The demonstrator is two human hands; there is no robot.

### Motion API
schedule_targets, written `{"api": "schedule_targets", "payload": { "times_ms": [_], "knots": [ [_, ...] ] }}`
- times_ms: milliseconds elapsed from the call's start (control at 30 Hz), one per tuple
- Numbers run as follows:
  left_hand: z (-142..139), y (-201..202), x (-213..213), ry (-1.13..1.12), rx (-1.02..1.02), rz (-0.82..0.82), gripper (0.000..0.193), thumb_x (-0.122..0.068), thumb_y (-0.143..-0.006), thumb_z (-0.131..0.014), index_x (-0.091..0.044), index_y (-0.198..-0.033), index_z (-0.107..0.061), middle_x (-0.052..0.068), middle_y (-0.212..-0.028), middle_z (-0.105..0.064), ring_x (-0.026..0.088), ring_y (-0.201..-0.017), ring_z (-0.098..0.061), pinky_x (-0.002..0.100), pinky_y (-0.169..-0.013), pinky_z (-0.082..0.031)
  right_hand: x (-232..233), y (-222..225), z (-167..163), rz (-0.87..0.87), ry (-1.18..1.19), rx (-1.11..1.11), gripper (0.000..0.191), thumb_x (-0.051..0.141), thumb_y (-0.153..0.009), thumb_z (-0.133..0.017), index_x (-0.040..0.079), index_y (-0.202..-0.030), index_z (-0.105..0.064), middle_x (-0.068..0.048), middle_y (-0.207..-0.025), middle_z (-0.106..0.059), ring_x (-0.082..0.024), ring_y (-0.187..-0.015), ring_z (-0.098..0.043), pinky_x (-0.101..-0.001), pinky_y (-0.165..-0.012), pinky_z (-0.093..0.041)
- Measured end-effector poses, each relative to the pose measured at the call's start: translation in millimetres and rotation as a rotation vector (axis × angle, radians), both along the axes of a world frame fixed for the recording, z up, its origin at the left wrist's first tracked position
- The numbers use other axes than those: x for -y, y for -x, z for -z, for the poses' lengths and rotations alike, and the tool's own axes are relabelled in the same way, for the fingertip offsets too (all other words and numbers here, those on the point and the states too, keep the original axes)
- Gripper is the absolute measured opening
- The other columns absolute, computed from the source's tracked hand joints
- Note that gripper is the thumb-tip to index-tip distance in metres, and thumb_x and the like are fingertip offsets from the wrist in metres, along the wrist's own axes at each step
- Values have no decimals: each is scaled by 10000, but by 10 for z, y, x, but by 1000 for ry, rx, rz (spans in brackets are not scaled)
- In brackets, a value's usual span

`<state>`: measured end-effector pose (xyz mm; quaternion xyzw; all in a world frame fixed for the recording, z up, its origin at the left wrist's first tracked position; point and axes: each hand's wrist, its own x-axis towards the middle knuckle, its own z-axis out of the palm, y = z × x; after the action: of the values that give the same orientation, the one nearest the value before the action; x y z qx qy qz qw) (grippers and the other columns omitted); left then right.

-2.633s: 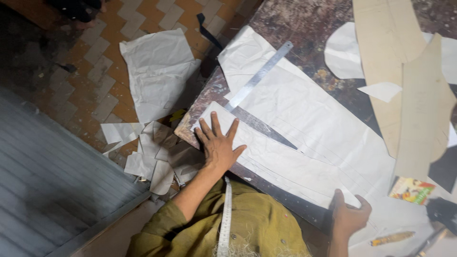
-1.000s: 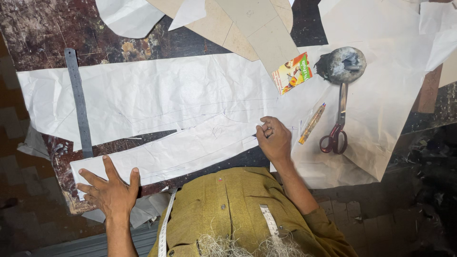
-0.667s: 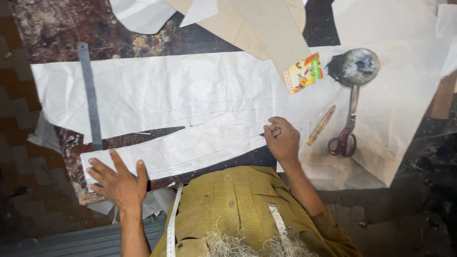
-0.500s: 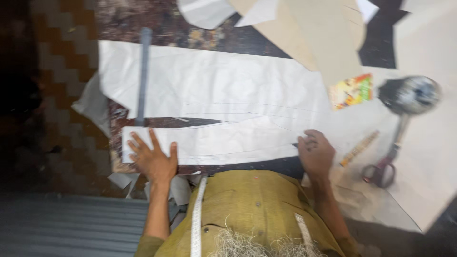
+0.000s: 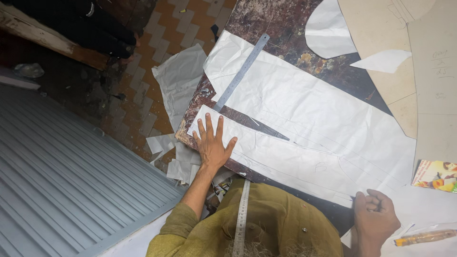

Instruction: The person uses a cardboard template to mark and cut shapes from white paper on a work table. They align the template, trace with a pencil, cut along the lines with scissors, and repeat the process for additional pieces.

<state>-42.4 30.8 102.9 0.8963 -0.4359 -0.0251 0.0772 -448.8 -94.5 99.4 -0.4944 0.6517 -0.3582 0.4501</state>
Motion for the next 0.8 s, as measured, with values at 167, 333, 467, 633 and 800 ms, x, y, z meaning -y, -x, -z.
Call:
{"api": "schedule_targets", "payload": {
  "times_ms": [167,333,467,633,800],
  "knots": [
    [38,2,-10,-43,9,-19,864,-658,-945,-536,-171,-1616,-294,245,-1682,-78,504,-1533,-30,758,-1137,-105,29,4,93,38,-15,87,274,-17,-930,-743,-58,-1190,-665,-67,-905,-664,-90,-765,-610,-222,-654,-495],
    [121,134,1,-117,-1,-25,890,-669,-952,-500,-173,-1654,-268,248,-1711,-67,511,-1553,-41,747,-1174,-116,151,233,201,-86,204,-233,215,81,-899,-783,-3,-1078,-698,-50,-817,-700,-84,-703,-645,-228,-657,-531],
    [170,250,31,-122,-61,0,1014,-747,-914,-492,-107,-1661,-246,313,-1697,-45,567,-1529,9,798,-1142,-90,188,390,261,-31,156,-218,229,63,-863,-777,-16,-1064,-699,-36,-770,-699,-60,-656,-625,-212,-598,-512],
    [193,349,62,-96,-147,-12,1111,-780,-837,-551,-83,-1651,-261,340,-1692,-39,589,-1530,31,827,-1126,-61,222,461,283,-11,113,-170,232,57,-854,-778,-16,-1058,-695,-29,-760,-694,-53,-634,-613,-205,-588,-509],
    [169,409,79,-123,-159,-26,1138,-775,-818,-587,-66,-1649,-268,348,-1690,-38,589,-1529,31,836,-1121,-53,210,539,268,-10,84,-220,242,56,-842,-790,-16,-1056,-703,-27,-759,-688,-58,-607,-603,-213,-549,-490]
  ]
}}
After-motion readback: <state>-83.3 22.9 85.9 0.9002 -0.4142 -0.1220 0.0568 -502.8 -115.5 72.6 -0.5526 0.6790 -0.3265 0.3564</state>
